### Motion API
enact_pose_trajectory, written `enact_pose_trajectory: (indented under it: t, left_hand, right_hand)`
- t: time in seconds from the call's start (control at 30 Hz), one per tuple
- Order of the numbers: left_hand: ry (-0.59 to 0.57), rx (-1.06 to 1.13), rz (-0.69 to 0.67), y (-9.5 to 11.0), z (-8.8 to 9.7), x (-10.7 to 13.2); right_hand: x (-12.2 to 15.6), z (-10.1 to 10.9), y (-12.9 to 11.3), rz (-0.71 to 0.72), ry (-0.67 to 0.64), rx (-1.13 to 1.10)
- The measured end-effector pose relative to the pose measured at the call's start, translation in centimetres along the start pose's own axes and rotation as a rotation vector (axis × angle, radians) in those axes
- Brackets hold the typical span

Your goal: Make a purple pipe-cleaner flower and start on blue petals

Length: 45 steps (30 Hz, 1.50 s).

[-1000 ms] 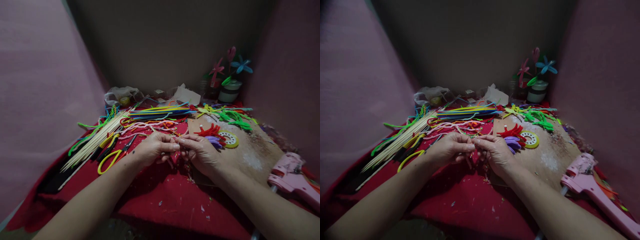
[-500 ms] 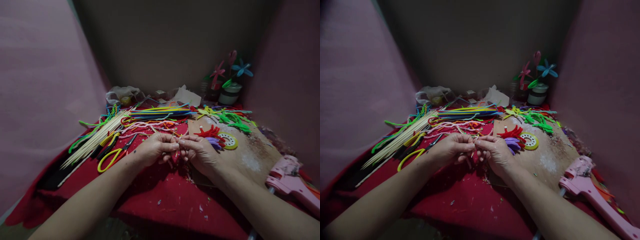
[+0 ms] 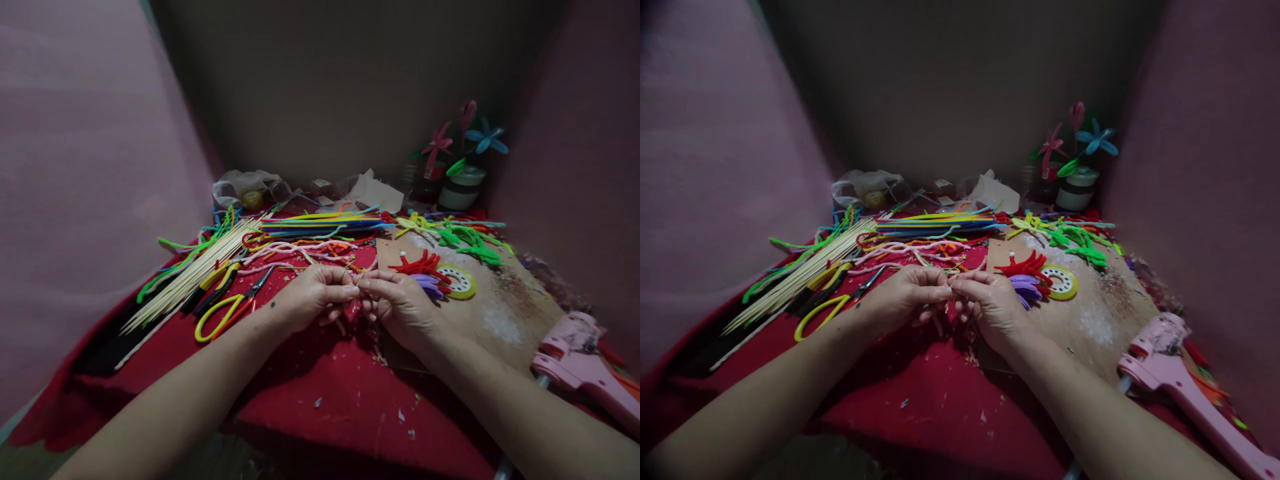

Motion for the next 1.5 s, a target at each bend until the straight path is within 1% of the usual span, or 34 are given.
enact_pose_trajectory:
  t: [0.23,0.43,0.6,0.77,0.93,1.07,1.33,1.43,1.5]
  left_hand:
    - [0.062,-0.092,-0.034,0.5,-0.3,0.1]
    - [0.115,-0.164,-0.042,0.8,-0.6,0.3]
    - [0.176,-0.217,-0.076,1.0,-0.7,0.3]
    - [0.206,-0.203,-0.064,1.0,-0.7,0.4]
    - [0.179,-0.122,-0.008,0.6,-0.6,0.3]
    - [0.103,-0.014,-0.003,0.0,-0.2,0.2]
    - [-0.033,0.09,0.044,-0.3,0.2,0.1]
    - [-0.064,0.099,0.068,-0.3,0.4,0.1]
    - [-0.062,0.099,0.082,-0.4,0.4,0.1]
  right_hand:
    - [-0.1,0.1,0.0,0.022,0.031,0.021]
    - [-0.2,0.3,0.3,0.045,0.042,0.018]
    - [-0.2,0.4,0.3,0.047,0.041,0.019]
    - [-0.2,0.3,0.3,0.041,0.027,-0.001]
    - [-0.1,0.1,0.2,0.062,0.031,0.005]
    - [-0.2,0.1,0.2,0.07,0.0,-0.009]
    - [-0.1,0.3,0.2,-0.036,-0.034,-0.041]
    - [-0.1,0.2,0.3,-0.04,-0.063,-0.028]
    - [-0.1,0.2,0.3,-0.043,-0.076,-0.017]
Point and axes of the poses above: each hand's wrist, its own x-axis away from the middle knuckle, its own z-axis out of the back of the hand, y = z × x, the point moved 2 cm from there along -x, towards the middle knuckle, and after that the axes turned 7 degrees about -z, right-handed, at the moved point
